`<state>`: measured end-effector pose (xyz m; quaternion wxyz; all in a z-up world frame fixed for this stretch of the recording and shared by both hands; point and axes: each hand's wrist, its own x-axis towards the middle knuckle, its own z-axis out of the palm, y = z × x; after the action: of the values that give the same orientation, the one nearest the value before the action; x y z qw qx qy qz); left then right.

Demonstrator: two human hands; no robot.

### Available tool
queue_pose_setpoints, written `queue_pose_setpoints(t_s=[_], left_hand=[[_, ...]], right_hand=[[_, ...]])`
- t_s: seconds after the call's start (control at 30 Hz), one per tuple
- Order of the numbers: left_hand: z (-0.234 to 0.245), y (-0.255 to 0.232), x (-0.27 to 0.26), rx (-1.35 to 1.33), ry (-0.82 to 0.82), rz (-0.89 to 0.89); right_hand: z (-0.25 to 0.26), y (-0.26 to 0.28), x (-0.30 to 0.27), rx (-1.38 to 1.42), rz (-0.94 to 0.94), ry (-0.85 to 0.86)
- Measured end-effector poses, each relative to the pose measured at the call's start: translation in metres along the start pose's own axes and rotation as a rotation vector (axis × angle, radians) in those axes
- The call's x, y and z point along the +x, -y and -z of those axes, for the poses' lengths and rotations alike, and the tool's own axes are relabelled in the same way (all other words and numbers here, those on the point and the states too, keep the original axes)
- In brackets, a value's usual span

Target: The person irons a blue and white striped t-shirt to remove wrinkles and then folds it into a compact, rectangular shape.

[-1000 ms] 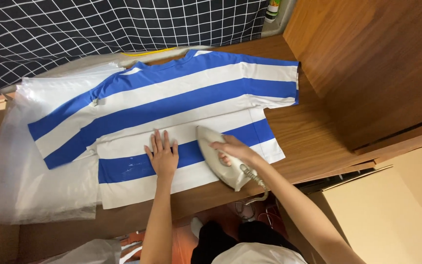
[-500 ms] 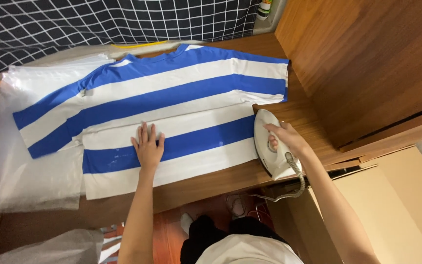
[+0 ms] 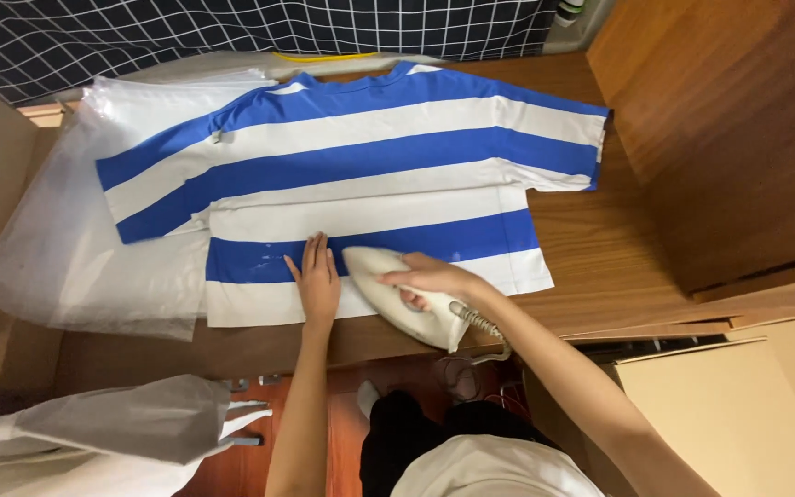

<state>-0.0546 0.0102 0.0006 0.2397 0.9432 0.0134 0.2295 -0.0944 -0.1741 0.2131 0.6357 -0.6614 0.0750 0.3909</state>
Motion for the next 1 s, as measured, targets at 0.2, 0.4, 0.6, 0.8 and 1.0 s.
queue_pose_setpoints(t_s=[0.2,0.4,0.6,0.8,1.0], left_hand=[[0.003,-0.005,-0.002,0.114,0.033,-0.02],[0.001,-0.004,-0.003,0.172,0.076,-0.031],[-0.007,0.002,-0.005,0.209,0.037,-0.068],[-0.007,0.002,-0.007,0.202,0.053,-0.07],[-0.009,0.003,-0.009,0.208,0.049,-0.073]], right_hand=[[-0.001,-0.001,-0.009,-0.103,-0.017,0.063],[0.052,-0.036,-0.021,-0.055,-0.042,-0.077],[0.111,-0.071,-0.051,0.011,-0.047,-0.216],[0.17,-0.114,-0.07,0.124,-0.026,-0.37],[0.175,-0.102,-0.111,0.197,-0.013,-0.489]])
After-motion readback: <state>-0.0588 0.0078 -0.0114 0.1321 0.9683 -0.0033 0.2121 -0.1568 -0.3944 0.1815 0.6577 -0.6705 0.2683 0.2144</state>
